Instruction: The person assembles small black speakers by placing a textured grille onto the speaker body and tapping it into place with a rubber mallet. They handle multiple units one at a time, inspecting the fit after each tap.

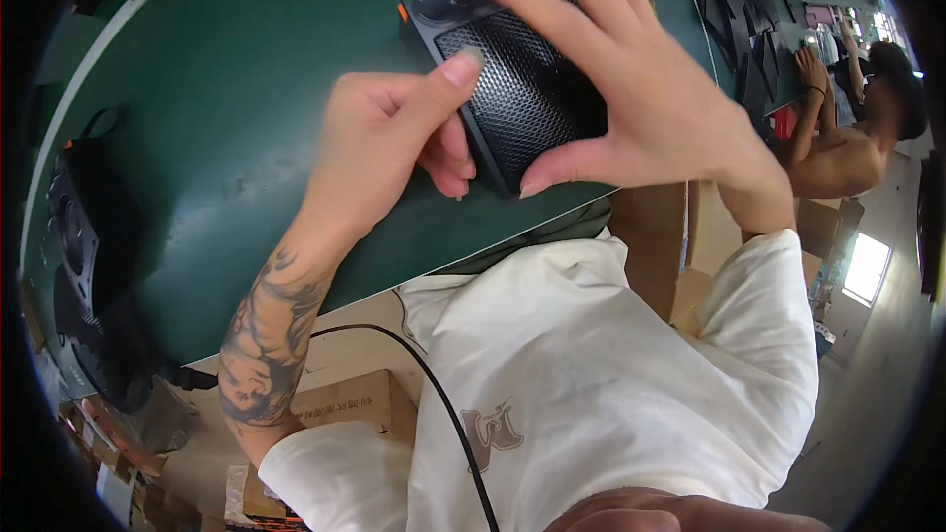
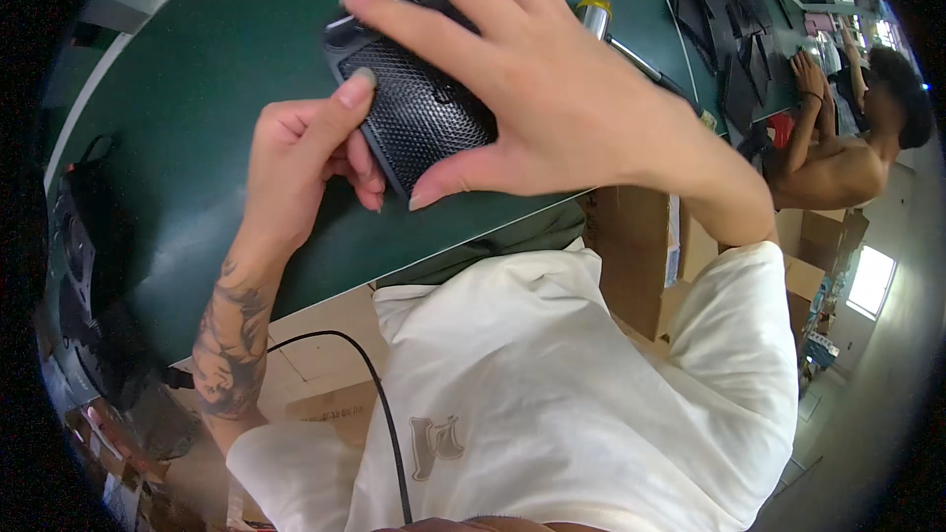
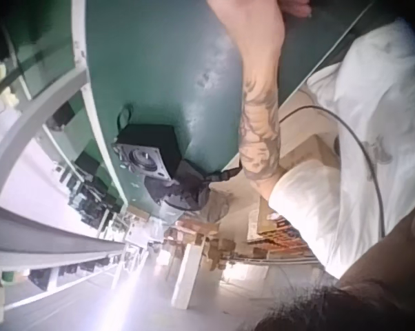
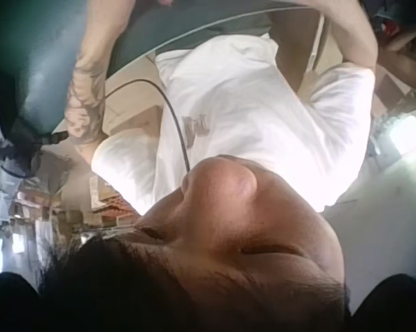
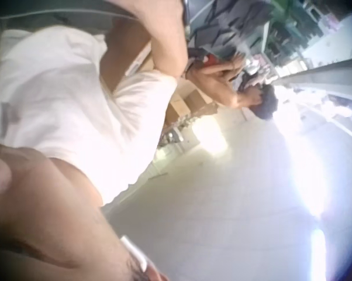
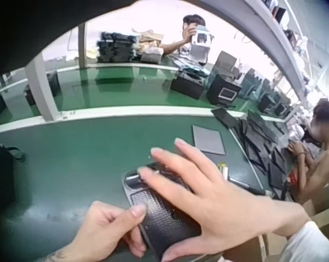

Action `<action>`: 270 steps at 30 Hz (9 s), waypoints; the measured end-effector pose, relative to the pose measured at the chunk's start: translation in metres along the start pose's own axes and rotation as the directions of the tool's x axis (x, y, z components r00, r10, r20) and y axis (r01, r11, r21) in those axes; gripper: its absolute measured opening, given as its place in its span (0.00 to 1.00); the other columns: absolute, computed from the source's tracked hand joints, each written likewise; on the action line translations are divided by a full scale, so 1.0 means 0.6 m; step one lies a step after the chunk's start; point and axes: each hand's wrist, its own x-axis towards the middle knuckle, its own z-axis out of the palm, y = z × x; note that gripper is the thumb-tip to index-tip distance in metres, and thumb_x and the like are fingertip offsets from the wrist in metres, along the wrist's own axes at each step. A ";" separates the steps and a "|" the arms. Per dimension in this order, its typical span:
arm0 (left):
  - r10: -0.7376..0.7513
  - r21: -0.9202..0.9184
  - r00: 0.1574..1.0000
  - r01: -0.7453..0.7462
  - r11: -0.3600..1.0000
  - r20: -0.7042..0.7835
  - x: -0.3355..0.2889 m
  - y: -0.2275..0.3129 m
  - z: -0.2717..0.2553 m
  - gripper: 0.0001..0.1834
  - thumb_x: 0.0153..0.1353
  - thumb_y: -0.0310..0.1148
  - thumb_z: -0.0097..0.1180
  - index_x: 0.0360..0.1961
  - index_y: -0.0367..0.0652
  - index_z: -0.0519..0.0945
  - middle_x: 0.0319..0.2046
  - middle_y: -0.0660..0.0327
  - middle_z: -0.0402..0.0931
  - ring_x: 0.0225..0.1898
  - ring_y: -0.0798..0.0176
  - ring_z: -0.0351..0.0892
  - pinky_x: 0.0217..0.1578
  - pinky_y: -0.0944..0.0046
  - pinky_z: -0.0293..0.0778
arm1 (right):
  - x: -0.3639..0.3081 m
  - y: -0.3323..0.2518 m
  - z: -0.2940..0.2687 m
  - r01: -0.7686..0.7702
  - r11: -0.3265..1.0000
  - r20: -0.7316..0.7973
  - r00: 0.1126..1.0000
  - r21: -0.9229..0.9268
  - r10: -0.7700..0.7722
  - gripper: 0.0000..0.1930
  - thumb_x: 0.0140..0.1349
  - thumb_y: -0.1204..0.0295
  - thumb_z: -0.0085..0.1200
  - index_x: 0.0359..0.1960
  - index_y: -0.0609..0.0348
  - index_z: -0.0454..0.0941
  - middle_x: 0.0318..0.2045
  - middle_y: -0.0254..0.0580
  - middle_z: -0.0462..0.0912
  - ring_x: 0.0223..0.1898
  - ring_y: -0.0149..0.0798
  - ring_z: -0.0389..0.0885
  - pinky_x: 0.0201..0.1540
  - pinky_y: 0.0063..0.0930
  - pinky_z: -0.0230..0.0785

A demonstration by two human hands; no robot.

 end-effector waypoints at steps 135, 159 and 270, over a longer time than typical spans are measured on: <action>0.376 0.051 0.781 -0.406 0.912 -0.499 0.053 0.034 -0.013 0.13 0.72 0.30 0.58 0.53 0.35 0.79 0.53 0.55 0.78 0.53 0.66 0.76 0.58 0.64 0.72 | -0.120 0.016 0.064 -0.409 0.633 -0.102 0.784 0.658 0.613 0.24 0.72 0.63 0.56 0.65 0.63 0.73 0.62 0.52 0.77 0.63 0.48 0.77 0.65 0.37 0.69; 0.618 0.938 0.722 -0.338 -0.076 0.311 0.007 0.052 0.014 0.21 0.72 0.33 0.53 0.62 0.38 0.81 0.66 0.53 0.76 0.71 0.50 0.70 0.73 0.51 0.53 | -0.096 0.049 -0.037 -0.486 0.508 0.036 0.747 0.712 0.664 0.16 0.73 0.65 0.51 0.50 0.65 0.82 0.32 0.43 0.84 0.34 0.42 0.81 0.41 0.35 0.73; 0.679 0.935 0.700 -0.351 0.059 0.220 0.018 0.055 -0.019 0.20 0.67 0.34 0.62 0.59 0.46 0.85 0.66 0.50 0.74 0.65 0.44 0.70 0.66 0.50 0.65 | -0.122 -0.016 -0.014 0.020 0.979 -0.111 0.994 0.202 0.003 0.24 0.55 0.73 0.62 0.57 0.54 0.83 0.34 0.32 0.78 0.30 0.34 0.77 0.22 0.26 0.69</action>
